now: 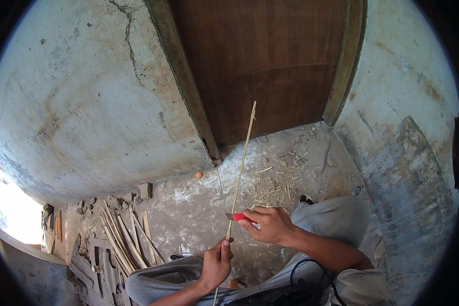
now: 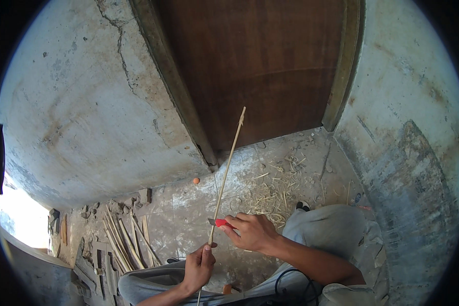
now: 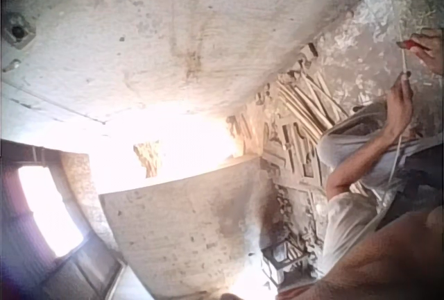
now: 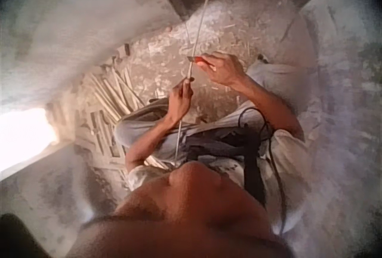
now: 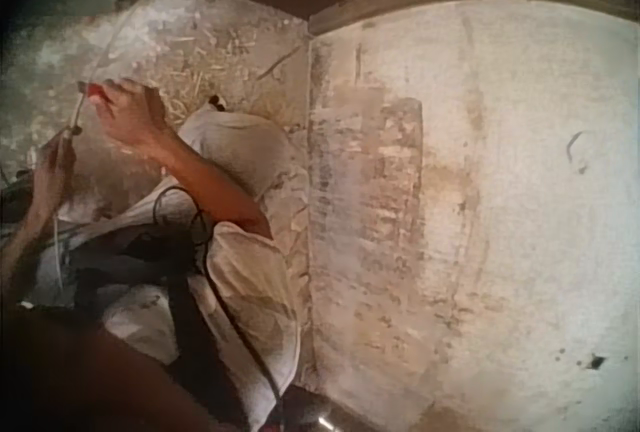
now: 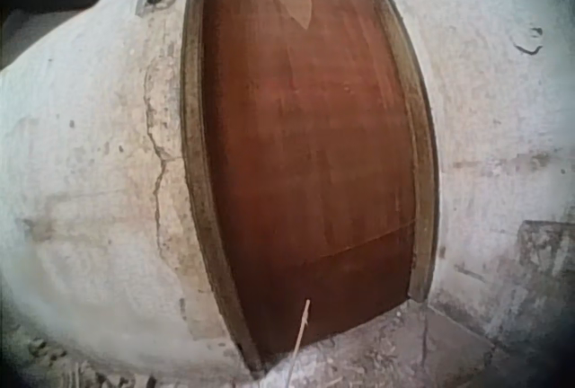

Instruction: The person uses a red utility knife to shave thin layers off a bamboo strip, smoothing its surface. They repeatedly run the blade along the length of the strip while holding it by hand.

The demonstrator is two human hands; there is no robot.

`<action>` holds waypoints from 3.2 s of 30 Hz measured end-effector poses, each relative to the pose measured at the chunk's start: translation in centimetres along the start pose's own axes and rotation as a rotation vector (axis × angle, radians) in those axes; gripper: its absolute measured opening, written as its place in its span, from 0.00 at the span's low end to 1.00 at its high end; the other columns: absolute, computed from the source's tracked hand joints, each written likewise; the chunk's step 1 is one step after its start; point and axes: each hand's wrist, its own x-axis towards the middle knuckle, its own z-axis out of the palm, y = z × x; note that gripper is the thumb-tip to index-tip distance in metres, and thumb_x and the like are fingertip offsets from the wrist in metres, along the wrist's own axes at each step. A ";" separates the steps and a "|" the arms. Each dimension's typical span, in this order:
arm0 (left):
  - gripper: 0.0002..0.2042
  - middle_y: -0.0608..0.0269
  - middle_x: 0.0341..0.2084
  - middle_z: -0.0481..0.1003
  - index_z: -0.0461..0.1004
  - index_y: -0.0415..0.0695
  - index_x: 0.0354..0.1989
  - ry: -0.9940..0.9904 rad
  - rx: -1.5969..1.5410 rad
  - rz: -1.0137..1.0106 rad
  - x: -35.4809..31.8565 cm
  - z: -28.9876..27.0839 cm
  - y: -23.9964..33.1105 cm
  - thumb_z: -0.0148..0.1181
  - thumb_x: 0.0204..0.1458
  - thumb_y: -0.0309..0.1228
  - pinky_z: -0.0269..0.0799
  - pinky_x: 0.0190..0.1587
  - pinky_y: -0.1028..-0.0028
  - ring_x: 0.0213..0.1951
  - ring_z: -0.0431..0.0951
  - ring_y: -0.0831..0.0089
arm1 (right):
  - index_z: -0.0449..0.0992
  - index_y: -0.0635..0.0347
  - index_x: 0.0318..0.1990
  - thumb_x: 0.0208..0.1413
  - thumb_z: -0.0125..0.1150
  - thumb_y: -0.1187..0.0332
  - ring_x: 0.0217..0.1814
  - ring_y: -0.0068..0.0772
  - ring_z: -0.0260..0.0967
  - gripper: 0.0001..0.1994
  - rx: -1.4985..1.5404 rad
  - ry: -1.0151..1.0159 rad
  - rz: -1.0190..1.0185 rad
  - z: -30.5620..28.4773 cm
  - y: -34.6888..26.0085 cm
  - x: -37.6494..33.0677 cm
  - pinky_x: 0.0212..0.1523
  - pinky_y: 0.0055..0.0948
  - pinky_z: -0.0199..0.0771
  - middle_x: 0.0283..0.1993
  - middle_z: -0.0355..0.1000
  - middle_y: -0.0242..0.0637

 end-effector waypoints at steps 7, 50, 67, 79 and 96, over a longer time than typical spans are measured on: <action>0.21 0.71 0.16 0.64 0.73 0.32 0.50 -0.027 0.000 -0.010 0.0 -0.3 1.4 0.42 0.71 0.41 0.59 0.24 0.78 0.21 0.62 0.85 | 0.81 0.57 0.41 0.55 0.68 0.60 0.20 0.38 0.74 0.12 -0.055 0.062 -0.018 0.6 0.1 -0.1 0.18 0.35 0.72 0.23 0.74 0.36; 0.21 0.76 0.16 0.62 0.73 0.31 0.49 -0.038 -0.069 0.001 0.7 -0.7 0.0 0.42 0.71 0.39 0.56 0.23 0.80 0.19 0.59 0.88 | 0.82 0.59 0.44 0.58 0.65 0.57 0.24 0.43 0.76 0.15 0.054 -0.078 0.027 0.1 -0.1 -0.6 0.23 0.37 0.75 0.27 0.76 0.41; 0.22 0.73 0.16 0.65 0.74 0.31 0.49 -0.136 0.056 0.007 -1.5 0.3 0.5 0.44 0.71 0.41 0.61 0.24 0.79 0.20 0.62 0.85 | 0.82 0.62 0.42 0.63 0.57 0.57 0.32 0.54 0.78 0.16 -0.099 0.084 0.307 -3.3 5.5 2.5 0.34 0.46 0.78 0.31 0.77 0.52; 0.21 0.75 0.17 0.63 0.73 0.30 0.51 -0.221 -0.113 -0.067 -1.5 0.5 -1.0 0.43 0.71 0.39 0.58 0.23 0.81 0.20 0.60 0.87 | 0.82 0.62 0.43 0.63 0.56 0.56 0.34 0.58 0.77 0.17 -0.217 0.175 0.422 -5.2 5.8 2.9 0.36 0.49 0.77 0.32 0.78 0.53; 0.21 0.75 0.15 0.59 0.69 0.29 0.52 -0.262 -0.236 -0.157 -1.1 -0.2 0.9 0.39 0.72 0.39 0.53 0.19 0.80 0.16 0.56 0.86 | 0.83 0.62 0.43 0.60 0.60 0.56 0.36 0.54 0.78 0.17 -0.111 0.152 0.274 -5.2 5.5 2.6 0.37 0.45 0.78 0.34 0.79 0.49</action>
